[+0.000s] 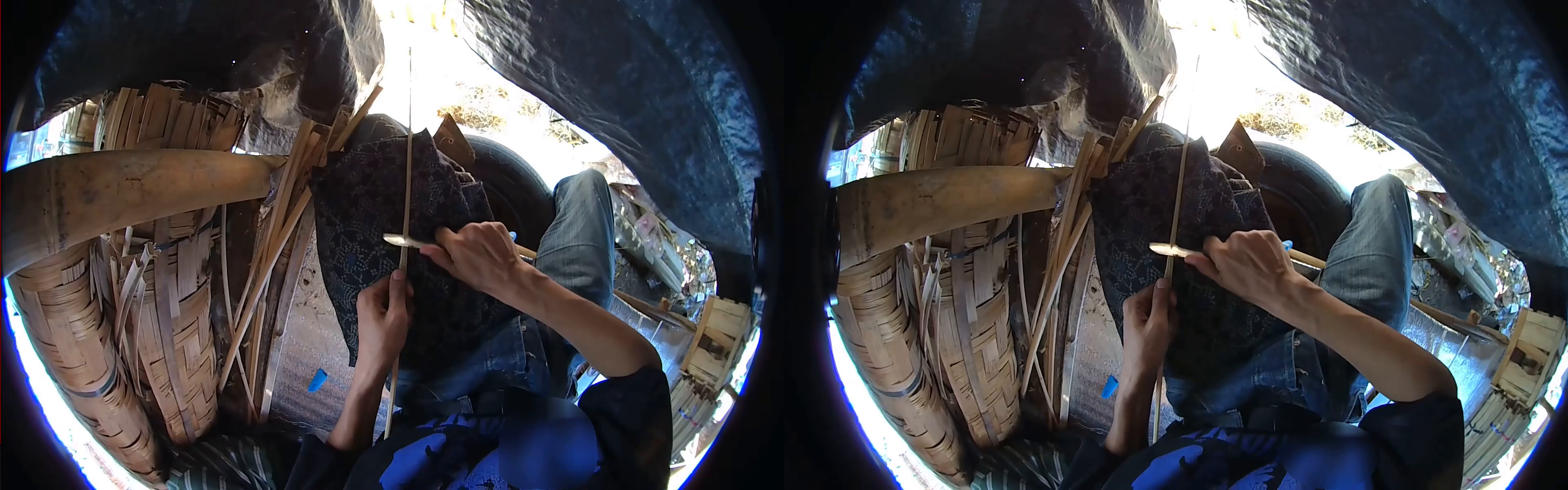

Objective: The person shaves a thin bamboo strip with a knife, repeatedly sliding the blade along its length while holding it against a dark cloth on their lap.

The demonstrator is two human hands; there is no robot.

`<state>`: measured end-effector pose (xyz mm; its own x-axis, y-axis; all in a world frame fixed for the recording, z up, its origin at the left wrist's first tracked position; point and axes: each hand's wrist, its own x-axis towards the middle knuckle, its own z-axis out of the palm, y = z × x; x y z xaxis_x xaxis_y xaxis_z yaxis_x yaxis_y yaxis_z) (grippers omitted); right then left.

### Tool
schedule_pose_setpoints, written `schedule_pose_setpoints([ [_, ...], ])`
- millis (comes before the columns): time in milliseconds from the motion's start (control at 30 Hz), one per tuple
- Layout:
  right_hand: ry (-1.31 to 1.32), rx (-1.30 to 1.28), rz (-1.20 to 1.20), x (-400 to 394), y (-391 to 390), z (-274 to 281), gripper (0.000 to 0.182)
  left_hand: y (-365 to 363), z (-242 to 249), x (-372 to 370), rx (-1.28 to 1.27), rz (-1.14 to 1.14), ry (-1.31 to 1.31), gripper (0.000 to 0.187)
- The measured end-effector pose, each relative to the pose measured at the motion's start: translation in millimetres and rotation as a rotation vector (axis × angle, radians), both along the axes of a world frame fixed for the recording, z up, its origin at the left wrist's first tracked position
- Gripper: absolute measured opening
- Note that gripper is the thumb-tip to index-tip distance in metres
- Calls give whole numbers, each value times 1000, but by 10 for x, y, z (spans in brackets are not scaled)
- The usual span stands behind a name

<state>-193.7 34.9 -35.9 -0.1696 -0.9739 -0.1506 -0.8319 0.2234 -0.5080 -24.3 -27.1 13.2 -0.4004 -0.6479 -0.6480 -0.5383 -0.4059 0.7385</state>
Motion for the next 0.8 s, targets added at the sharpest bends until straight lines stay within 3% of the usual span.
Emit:
schedule_pose_setpoints([
  [367, 122, -57, -45, -242, -218, -258, 51, 70, 85, 66, 62, 22, 28, 40],
  [433, 187, -132, -158, -338, -284, -386, 51, 115, 135, 91, 46, 14, 12, 40],
  [567, 402, -400, -208, -624, -470, -756, 48, 205, 269, 219, 83, 31, 6, 40],
  [633, 482, -406, -175, -852, -642, -809, 53, 233, 299, 286, 101, 44, 12, 39],
  [700, 189, 116, -392, -1068, -869, -803, 59, 234, 314, 366, 196, 98, 26, 39],
  [800, -34, -68, -515, -1194, -895, -772, 59, 147, 293, 262, 170, 111, 40, 39],
])
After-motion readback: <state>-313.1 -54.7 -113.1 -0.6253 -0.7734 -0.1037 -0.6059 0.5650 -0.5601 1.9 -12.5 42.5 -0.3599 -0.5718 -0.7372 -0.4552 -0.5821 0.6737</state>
